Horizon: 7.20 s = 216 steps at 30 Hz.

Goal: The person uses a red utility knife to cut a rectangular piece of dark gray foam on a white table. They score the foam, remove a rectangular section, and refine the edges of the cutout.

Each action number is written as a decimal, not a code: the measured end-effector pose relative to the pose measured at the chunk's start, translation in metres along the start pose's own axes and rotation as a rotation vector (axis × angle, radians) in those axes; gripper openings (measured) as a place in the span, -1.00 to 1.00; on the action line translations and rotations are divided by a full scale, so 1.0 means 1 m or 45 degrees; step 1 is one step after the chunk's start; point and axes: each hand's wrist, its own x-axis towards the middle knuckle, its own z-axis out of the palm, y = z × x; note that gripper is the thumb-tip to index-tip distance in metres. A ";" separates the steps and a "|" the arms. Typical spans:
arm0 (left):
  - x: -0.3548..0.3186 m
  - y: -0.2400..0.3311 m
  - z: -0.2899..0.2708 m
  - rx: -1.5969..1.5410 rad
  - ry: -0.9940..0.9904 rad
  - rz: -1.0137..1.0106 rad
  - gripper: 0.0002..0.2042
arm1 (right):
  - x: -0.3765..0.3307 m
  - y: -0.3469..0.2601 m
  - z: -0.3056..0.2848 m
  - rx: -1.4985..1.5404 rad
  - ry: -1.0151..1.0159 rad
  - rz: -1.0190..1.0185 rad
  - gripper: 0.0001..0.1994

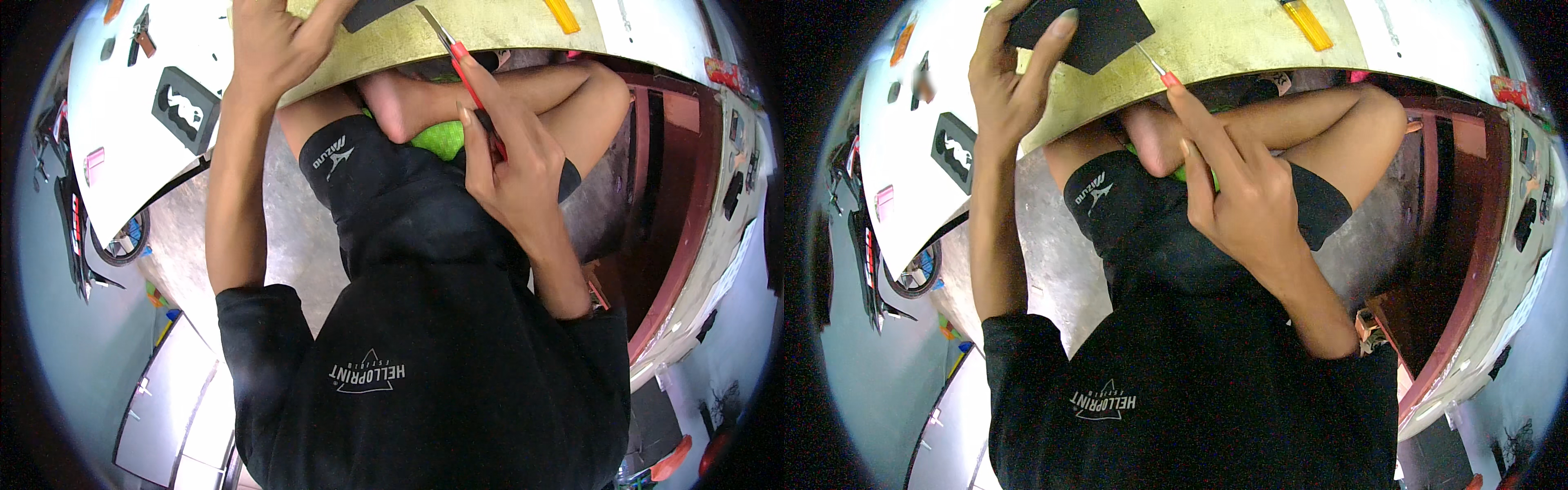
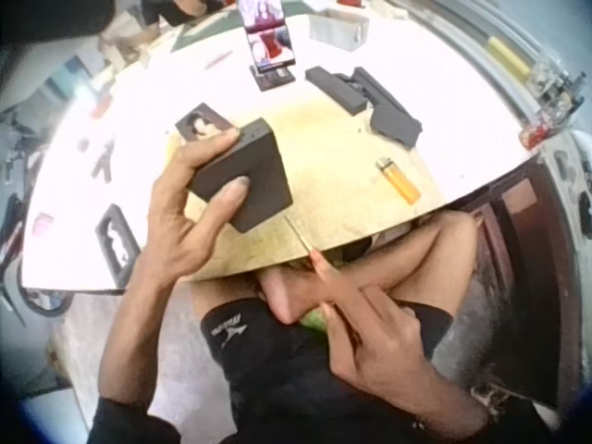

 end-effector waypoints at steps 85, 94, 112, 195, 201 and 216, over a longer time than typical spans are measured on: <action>0.006 -0.013 0.011 -0.106 0.181 0.271 -0.48 | 0.033 -0.006 0.051 -0.016 -0.085 0.034 -0.45; 0.004 -0.011 0.010 -0.083 0.184 0.296 -0.48 | 0.026 -0.010 0.050 -0.069 -0.121 0.085 -0.40; 0.003 0.014 0.010 -0.597 0.270 -0.107 -0.50 | 0.028 -0.011 0.052 0.022 -0.084 0.082 -0.48; 0.002 -0.010 0.013 -0.214 0.161 0.124 -0.48 | 0.024 0.000 0.061 0.046 -0.022 0.027 -0.51; 0.003 -0.010 0.015 -0.164 0.209 0.165 -0.49 | 0.030 0.005 0.068 0.061 0.020 -0.022 -0.51; 0.004 -0.002 0.015 -0.530 0.640 -0.383 -0.48 | -0.008 0.007 0.011 0.417 0.304 0.451 -0.45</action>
